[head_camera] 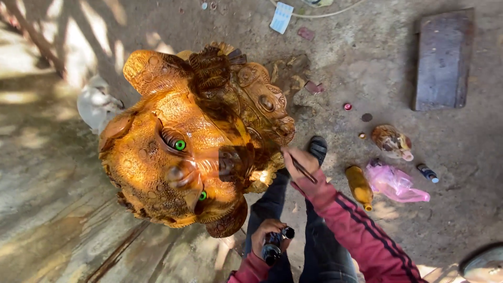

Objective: Applying a dark stain or paint to a large, detailed wooden toad sculpture using a brush.

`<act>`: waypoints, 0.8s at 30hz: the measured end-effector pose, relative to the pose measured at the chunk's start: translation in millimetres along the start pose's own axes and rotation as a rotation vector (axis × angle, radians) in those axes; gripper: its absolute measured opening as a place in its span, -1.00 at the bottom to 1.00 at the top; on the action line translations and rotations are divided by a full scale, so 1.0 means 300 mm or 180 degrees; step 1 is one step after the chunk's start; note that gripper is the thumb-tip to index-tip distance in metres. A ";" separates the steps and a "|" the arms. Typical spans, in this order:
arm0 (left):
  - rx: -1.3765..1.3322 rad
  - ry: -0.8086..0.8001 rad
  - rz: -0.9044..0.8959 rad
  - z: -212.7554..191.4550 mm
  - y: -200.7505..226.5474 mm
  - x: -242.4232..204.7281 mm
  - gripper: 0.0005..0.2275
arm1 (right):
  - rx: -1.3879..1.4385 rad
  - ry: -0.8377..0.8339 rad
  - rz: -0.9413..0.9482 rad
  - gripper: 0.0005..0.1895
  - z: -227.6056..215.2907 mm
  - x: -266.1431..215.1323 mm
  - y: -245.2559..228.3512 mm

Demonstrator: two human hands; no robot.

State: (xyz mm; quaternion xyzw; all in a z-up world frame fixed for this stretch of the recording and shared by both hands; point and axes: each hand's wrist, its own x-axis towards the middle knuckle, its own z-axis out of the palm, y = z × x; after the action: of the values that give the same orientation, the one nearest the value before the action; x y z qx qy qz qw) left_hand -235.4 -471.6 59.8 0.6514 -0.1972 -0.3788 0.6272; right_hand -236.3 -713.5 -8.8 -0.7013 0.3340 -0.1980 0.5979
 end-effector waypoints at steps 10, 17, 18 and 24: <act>0.0105 0.0280 -0.0261 0.004 -0.068 0.006 -0.70 | -0.0389 0.0000 -0.0774 -0.78 0.242 0.375 0.250; 0.0286 0.0254 -0.0151 -0.029 -0.098 0.031 -0.68 | -0.0718 -0.0251 -0.0639 -0.79 0.241 0.354 0.287; 0.0444 0.0245 -0.0095 -0.035 -0.108 0.024 -0.67 | -0.1006 -0.0304 -0.0541 -0.76 0.240 0.330 0.305; 0.0355 0.0277 -0.0172 -0.045 -0.090 0.046 -0.66 | -0.0974 -0.0501 -0.0552 -0.83 0.136 0.219 0.192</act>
State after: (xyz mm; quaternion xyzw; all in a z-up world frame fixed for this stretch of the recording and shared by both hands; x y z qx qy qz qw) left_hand -222.5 -469.0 29.5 0.7063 -0.1730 -0.3553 0.5874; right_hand -176.2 -734.5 -81.0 -0.8235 0.2508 -0.1401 0.4892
